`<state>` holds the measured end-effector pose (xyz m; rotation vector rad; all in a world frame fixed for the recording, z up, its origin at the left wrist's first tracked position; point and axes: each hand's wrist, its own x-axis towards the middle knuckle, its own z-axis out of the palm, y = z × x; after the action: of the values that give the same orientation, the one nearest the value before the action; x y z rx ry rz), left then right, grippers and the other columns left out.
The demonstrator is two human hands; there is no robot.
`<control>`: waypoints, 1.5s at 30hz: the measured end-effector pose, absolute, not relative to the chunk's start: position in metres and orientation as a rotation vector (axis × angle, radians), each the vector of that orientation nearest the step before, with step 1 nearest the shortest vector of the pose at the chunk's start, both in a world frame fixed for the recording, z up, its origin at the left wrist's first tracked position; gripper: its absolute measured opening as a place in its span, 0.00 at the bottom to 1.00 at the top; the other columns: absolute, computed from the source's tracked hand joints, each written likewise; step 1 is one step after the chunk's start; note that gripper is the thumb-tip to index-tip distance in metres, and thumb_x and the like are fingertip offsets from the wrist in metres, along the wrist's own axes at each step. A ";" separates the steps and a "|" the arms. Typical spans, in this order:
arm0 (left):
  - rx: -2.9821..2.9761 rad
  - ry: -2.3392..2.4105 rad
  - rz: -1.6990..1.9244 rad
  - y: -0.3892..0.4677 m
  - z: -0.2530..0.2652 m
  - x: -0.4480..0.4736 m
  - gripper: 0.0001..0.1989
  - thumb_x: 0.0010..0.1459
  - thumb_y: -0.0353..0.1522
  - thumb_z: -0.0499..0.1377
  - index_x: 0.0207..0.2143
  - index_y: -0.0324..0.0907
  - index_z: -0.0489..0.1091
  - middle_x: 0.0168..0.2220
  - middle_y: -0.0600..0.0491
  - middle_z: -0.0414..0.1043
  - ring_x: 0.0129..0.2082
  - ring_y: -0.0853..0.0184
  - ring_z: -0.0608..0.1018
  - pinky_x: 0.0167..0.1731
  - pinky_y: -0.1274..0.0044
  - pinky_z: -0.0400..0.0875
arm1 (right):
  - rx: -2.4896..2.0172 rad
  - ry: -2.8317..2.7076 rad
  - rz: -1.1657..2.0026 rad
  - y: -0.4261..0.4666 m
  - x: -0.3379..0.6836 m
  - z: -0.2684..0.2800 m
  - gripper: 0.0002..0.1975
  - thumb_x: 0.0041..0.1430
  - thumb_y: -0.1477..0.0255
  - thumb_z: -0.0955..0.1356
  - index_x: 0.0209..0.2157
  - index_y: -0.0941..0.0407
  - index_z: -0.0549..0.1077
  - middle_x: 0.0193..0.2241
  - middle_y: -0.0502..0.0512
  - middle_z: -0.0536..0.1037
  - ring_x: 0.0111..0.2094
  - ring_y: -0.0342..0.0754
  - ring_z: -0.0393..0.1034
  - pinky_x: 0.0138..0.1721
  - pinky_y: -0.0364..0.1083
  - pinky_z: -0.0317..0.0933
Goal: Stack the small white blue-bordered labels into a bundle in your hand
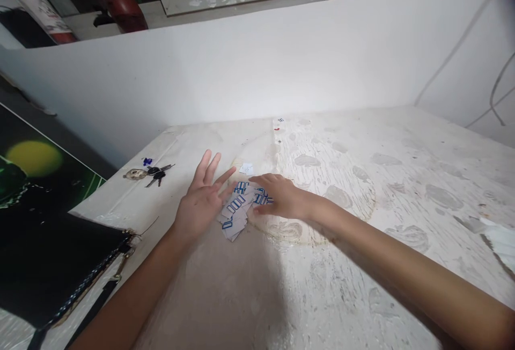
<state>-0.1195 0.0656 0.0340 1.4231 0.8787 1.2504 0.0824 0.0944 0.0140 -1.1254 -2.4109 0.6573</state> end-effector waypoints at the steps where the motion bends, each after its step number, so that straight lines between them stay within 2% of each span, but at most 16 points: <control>1: 1.428 0.922 1.265 0.067 0.035 -0.122 0.29 0.58 0.33 0.49 0.60 0.60 0.44 0.65 0.58 0.37 0.60 0.59 0.59 0.55 0.64 0.60 | -1.118 -2.446 0.644 0.093 0.082 0.013 0.34 0.50 0.65 0.71 0.57 0.55 0.59 0.48 0.64 0.66 0.52 0.63 0.56 0.49 0.61 0.52; 4: 1.665 1.307 1.029 0.070 0.035 -0.132 0.28 0.58 0.40 0.51 0.60 0.56 0.46 0.63 0.52 0.47 0.58 0.57 0.61 0.53 0.64 0.62 | -1.088 -2.502 0.583 0.089 0.079 0.012 0.32 0.52 0.67 0.70 0.58 0.55 0.59 0.46 0.62 0.69 0.48 0.60 0.58 0.47 0.57 0.54; 6: 1.822 1.488 0.742 0.070 0.031 -0.137 0.33 0.52 0.45 0.57 0.59 0.53 0.51 0.61 0.49 0.52 0.58 0.52 0.60 0.51 0.63 0.63 | -1.069 -2.507 0.541 0.088 0.076 0.012 0.29 0.54 0.70 0.68 0.58 0.55 0.59 0.43 0.61 0.69 0.44 0.57 0.59 0.43 0.53 0.56; 10: 1.954 1.461 0.536 0.069 0.020 -0.139 0.42 0.37 0.44 0.67 0.56 0.52 0.59 0.55 0.48 0.59 0.57 0.48 0.59 0.53 0.60 0.58 | -1.053 -2.455 0.506 0.085 0.068 0.003 0.24 0.55 0.75 0.65 0.54 0.59 0.63 0.39 0.62 0.67 0.39 0.54 0.59 0.39 0.50 0.57; 14: 1.990 1.404 0.504 0.067 0.015 -0.133 0.38 0.40 0.42 0.66 0.55 0.51 0.60 0.51 0.48 0.62 0.52 0.52 0.65 0.48 0.64 0.63 | -1.064 -2.347 0.551 0.082 0.057 -0.010 0.23 0.51 0.81 0.63 0.51 0.60 0.65 0.37 0.60 0.67 0.39 0.51 0.60 0.38 0.46 0.58; 16: 1.971 1.384 0.516 0.066 0.017 -0.129 0.33 0.43 0.39 0.64 0.54 0.50 0.61 0.48 0.48 0.64 0.47 0.56 0.68 0.44 0.67 0.66 | -1.070 -2.299 0.566 0.081 0.053 -0.014 0.22 0.49 0.83 0.63 0.49 0.60 0.66 0.35 0.58 0.67 0.38 0.50 0.60 0.38 0.46 0.57; 19: 1.914 1.376 0.555 0.064 0.021 -0.125 0.28 0.46 0.36 0.62 0.52 0.49 0.62 0.40 0.50 0.67 0.38 0.61 0.72 0.35 0.71 0.69 | -1.033 -2.267 0.577 0.078 0.050 -0.013 0.21 0.49 0.85 0.61 0.46 0.61 0.68 0.33 0.57 0.67 0.36 0.50 0.59 0.38 0.48 0.56; 23: 1.831 1.370 0.667 0.062 0.026 -0.121 0.24 0.48 0.36 0.60 0.49 0.48 0.65 0.34 0.53 0.67 0.33 0.65 0.72 0.28 0.76 0.68 | -0.919 -2.239 0.634 0.077 0.052 -0.008 0.22 0.49 0.87 0.59 0.46 0.60 0.68 0.34 0.58 0.67 0.35 0.49 0.60 0.34 0.46 0.56; 29: 1.700 1.357 0.926 0.064 0.030 -0.116 0.17 0.50 0.39 0.60 0.43 0.43 0.67 0.40 0.50 0.69 0.37 0.63 0.73 0.31 0.76 0.70 | -0.860 -1.980 0.832 0.088 0.058 -0.002 0.19 0.51 0.86 0.57 0.39 0.57 0.69 0.33 0.54 0.68 0.32 0.45 0.64 0.33 0.43 0.59; 32: 1.617 1.316 1.025 0.064 0.028 -0.114 0.16 0.50 0.39 0.60 0.41 0.43 0.68 0.38 0.51 0.71 0.36 0.63 0.74 0.28 0.77 0.70 | -0.873 -1.825 0.977 0.093 0.061 0.006 0.15 0.52 0.84 0.55 0.33 0.60 0.69 0.33 0.55 0.68 0.26 0.42 0.65 0.29 0.42 0.61; 34: 1.563 1.278 1.079 0.063 0.025 -0.112 0.17 0.49 0.38 0.61 0.41 0.43 0.68 0.36 0.51 0.72 0.36 0.63 0.75 0.28 0.77 0.71 | -0.871 -1.745 1.085 0.094 0.063 0.013 0.13 0.53 0.82 0.54 0.30 0.60 0.68 0.34 0.56 0.67 0.27 0.42 0.67 0.29 0.42 0.63; 37: 1.501 1.218 1.163 0.062 0.021 -0.109 0.18 0.47 0.35 0.63 0.42 0.43 0.67 0.36 0.51 0.71 0.38 0.63 0.75 0.30 0.77 0.72 | -0.853 -1.709 1.247 0.092 0.064 0.021 0.12 0.57 0.75 0.56 0.33 0.60 0.69 0.33 0.57 0.68 0.32 0.46 0.69 0.30 0.43 0.65; 39: 1.473 1.184 1.234 0.061 0.019 -0.106 0.20 0.45 0.33 0.64 0.43 0.44 0.66 0.37 0.52 0.69 0.40 0.64 0.74 0.31 0.78 0.72 | -0.852 -1.732 1.333 0.090 0.064 0.022 0.10 0.55 0.71 0.62 0.37 0.59 0.70 0.33 0.56 0.69 0.31 0.46 0.68 0.29 0.43 0.64; 42: 1.444 1.143 1.324 0.062 0.016 -0.102 0.22 0.42 0.30 0.66 0.41 0.45 0.64 0.37 0.54 0.67 0.40 0.65 0.73 0.30 0.80 0.71 | -0.891 -1.752 1.364 0.088 0.062 0.020 0.19 0.45 0.77 0.69 0.43 0.58 0.69 0.36 0.56 0.68 0.28 0.44 0.66 0.26 0.43 0.62; 45: 1.422 1.128 1.374 0.063 0.013 -0.100 0.20 0.42 0.30 0.66 0.39 0.45 0.64 0.35 0.56 0.67 0.37 0.68 0.73 0.30 0.81 0.70 | -0.889 -1.743 1.319 0.087 0.061 0.017 0.17 0.46 0.83 0.63 0.40 0.58 0.70 0.34 0.55 0.70 0.28 0.44 0.65 0.26 0.42 0.60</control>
<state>-0.0999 0.0634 0.0129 1.4222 1.1277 1.3741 0.0607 0.0869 0.0168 -0.8885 -1.7428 1.3195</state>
